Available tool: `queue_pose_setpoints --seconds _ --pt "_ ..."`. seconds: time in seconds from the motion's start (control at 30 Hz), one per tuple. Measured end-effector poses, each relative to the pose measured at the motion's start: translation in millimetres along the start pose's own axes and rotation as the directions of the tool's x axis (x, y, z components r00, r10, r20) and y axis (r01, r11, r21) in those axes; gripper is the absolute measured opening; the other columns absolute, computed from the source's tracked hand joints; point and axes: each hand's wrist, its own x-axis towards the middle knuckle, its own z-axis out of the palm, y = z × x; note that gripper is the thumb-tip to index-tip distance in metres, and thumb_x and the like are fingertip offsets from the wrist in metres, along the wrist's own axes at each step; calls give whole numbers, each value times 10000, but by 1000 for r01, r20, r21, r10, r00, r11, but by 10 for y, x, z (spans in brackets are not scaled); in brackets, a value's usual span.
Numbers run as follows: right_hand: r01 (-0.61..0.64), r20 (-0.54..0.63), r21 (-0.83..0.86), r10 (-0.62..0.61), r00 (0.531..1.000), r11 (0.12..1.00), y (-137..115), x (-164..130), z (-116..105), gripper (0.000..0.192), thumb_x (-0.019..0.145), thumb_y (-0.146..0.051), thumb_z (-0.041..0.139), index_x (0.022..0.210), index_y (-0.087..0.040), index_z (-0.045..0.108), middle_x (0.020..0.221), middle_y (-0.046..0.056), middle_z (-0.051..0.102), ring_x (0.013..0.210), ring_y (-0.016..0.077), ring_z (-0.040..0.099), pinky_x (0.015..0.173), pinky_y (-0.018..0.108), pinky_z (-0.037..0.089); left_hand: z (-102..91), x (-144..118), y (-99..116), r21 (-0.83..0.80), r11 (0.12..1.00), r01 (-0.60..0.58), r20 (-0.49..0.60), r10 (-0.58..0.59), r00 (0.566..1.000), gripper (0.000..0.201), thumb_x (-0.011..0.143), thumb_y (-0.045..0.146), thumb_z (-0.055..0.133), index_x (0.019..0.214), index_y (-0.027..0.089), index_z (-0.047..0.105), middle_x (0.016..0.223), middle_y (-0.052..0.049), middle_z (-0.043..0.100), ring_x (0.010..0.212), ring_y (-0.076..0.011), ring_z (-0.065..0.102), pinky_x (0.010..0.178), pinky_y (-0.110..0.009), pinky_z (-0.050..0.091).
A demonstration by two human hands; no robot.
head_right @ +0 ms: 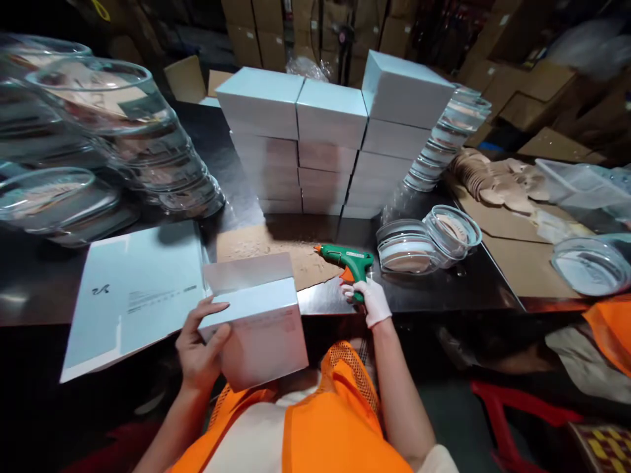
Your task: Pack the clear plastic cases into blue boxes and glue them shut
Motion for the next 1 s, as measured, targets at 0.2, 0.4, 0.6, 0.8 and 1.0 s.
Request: queue_pose_setpoints --seconds 0.2,0.4,0.6,0.8,1.0 --pt "189 -172 163 -161 972 968 18 -275 137 478 633 -391 862 1007 -240 607 823 5 776 681 189 720 661 315 610 164 -83 74 56 990 132 82 -136 987 325 822 483 834 992 208 795 1025 -43 673 734 -145 625 577 -229 474" --pt "20 286 218 -84 955 976 -112 -566 0 348 731 -534 770 808 -197 729 601 -5 600 499 153 512 488 303 474 328 -58 181 106 994 -22 140 7 990 254 863 441 826 1013 237 812 1046 -69 735 1020 -241 712 770 -291 578" --pt "284 209 -180 -245 947 942 -121 -1023 11 254 838 -431 774 1034 -272 757 680 -15 665 528 184 573 524 323 522 442 -50 287 124 983 -136 165 114 980 220 886 406 821 1040 251 797 1051 -65 769 1121 -264 706 913 -357 595" --pt "740 484 -406 -561 672 536 -262 -1062 226 75 830 -329 736 872 -275 707 756 15 715 642 214 688 618 320 576 517 -68 344 104 974 -203 180 183 967 159 907 328 788 1040 243 773 1024 -50 780 1099 -255 708 920 -360 590" --pt "810 516 -389 -625 586 439 -178 -965 368 58 872 -297 668 906 -250 673 739 11 676 625 187 657 605 277 529 505 -78 329 100 968 -229 168 211 963 158 896 290 774 1044 235 763 1036 -46 777 1118 -257 700 956 -369 583"
